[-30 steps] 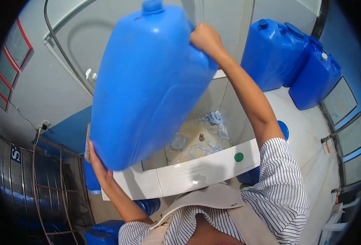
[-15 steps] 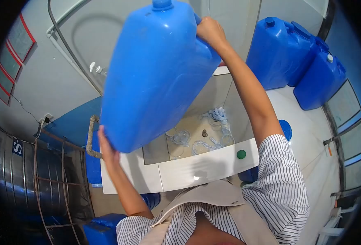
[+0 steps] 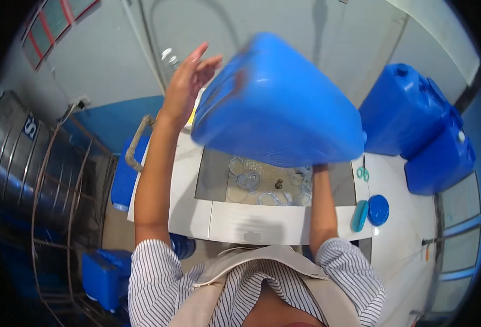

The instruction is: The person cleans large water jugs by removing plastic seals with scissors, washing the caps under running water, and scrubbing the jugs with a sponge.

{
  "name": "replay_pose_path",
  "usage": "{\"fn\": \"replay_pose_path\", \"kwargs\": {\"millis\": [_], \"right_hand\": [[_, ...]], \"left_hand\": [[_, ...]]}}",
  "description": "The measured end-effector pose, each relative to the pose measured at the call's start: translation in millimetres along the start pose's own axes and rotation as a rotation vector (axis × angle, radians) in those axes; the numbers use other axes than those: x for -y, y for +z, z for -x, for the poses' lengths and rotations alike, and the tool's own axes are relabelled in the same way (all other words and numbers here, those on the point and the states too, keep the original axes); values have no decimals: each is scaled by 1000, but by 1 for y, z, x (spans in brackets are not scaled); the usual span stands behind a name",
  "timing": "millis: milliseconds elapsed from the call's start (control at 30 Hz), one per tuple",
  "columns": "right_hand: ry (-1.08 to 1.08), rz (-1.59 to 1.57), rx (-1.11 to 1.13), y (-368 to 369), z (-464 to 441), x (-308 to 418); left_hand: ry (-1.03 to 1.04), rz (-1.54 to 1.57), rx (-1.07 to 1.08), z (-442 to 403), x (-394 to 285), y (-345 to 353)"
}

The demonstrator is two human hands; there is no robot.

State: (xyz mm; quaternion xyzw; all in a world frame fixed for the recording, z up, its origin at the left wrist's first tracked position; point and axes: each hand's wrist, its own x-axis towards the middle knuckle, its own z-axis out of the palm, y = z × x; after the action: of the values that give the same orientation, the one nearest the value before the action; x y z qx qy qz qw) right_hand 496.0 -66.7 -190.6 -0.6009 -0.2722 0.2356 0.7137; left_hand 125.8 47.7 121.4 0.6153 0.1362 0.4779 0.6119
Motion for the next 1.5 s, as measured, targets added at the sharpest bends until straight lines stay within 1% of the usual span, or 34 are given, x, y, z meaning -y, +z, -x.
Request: {"fn": "replay_pose_path", "kwargs": {"millis": [67, 100, 167, 200, 267, 300, 367, 400, 467, 500, 533, 567, 600, 633, 700, 733, 767, 800, 833, 867, 933, 967, 1033, 1067, 1133, 1267, 1333, 1367, 1433, 1500], "right_hand": [[-6, -73, 15, 12, 21, -23], [-10, -79, 28, 16, 27, -31], [-23, -76, 59, 24, 35, -42], [-29, -68, 73, 26, 39, -47], [-49, -37, 103, 32, 45, -57], [-62, -15, 115, 33, 48, -61], [-98, 66, 135, 36, 56, -71], [-124, 116, 143, 36, 59, -74], [-177, 237, 160, 36, 63, -80], [-186, 238, 170, 36, 63, -83], [-153, 106, 182, 37, 62, -85], [49, -643, 229, 32, 57, -99], [52, -638, 210, 26, 59, -98], [-49, -308, 184, 25, 59, -90], [-227, 354, 127, 28, 67, -70], [-306, 686, 98, 30, 72, -59], [-377, 1018, 69, 31, 77, -51], [-360, 1023, 61, 29, 80, -47], [-364, 1069, 53, 29, 81, -43], [-372, 1065, 42, 26, 80, -49], [-402, 1045, 22, 24, 76, -59], [-414, 1040, 16, 23, 74, -63], [-430, 1027, 9, 21, 70, -71], [-436, 1028, 6, 21, 69, -74], [-449, 1032, 0, 19, 68, -80], [-483, 1036, -12, 16, 64, -92], [-473, 1019, -8, 14, 64, -97], [-405, 991, 22, 14, 64, -94], [-393, 1034, 27, 17, 70, -77], [-381, 1078, 32, 17, 67, -82]], "left_hand": [[176, -454, -222, -11, 25, -23], [113, -448, -411, -8, 51, -53], [5, -428, -774, 10, 123, -132], [-84, -592, -967, 23, 160, -161], [-328, -309, -1027, 48, 207, -200], [-338, -310, -1027, 52, 219, -210], [-508, 41, -1062, 62, 237, -222], [-525, 41, -1057, 62, 239, -227], [-495, 306, -992, 58, 236, -241], [-384, 320, -922, 56, 230, -248], [-273, 335, -847, 50, 219, -254], [-276, 416, -920, 43, 201, -258], [-274, 500, -996, 36, 184, -259], [-286, 502, -989, 33, 175, -259], [-392, 429, -1041, 31, 169, -256], [-405, 426, -1035, 33, 173, -252], [-325, 292, -1034, 36, 176, -247], [-247, 158, -1027, 39, 184, -248], [-289, 78, -917, 45, 186, -253], [-300, 76, -910, 47, 188, -247], [-255, -227, -938, 50, 189, -237], [-256, -226, -935, 50, 193, -240], [-191, -591, -897, 55, 200, -247], [-195, -593, -896, 57, 194, -240], [-243, -712, -844, 58, 178, -220], [-210, -827, -820, 59, 193, -244], [-262, -1007, -831, 60, 198, -254], [-260, -1007, -831, 61, 198, -254], [-317, -1109, -760, 64, 196, -255], [-323, -1153, -795, 65, 198, -254]]}}
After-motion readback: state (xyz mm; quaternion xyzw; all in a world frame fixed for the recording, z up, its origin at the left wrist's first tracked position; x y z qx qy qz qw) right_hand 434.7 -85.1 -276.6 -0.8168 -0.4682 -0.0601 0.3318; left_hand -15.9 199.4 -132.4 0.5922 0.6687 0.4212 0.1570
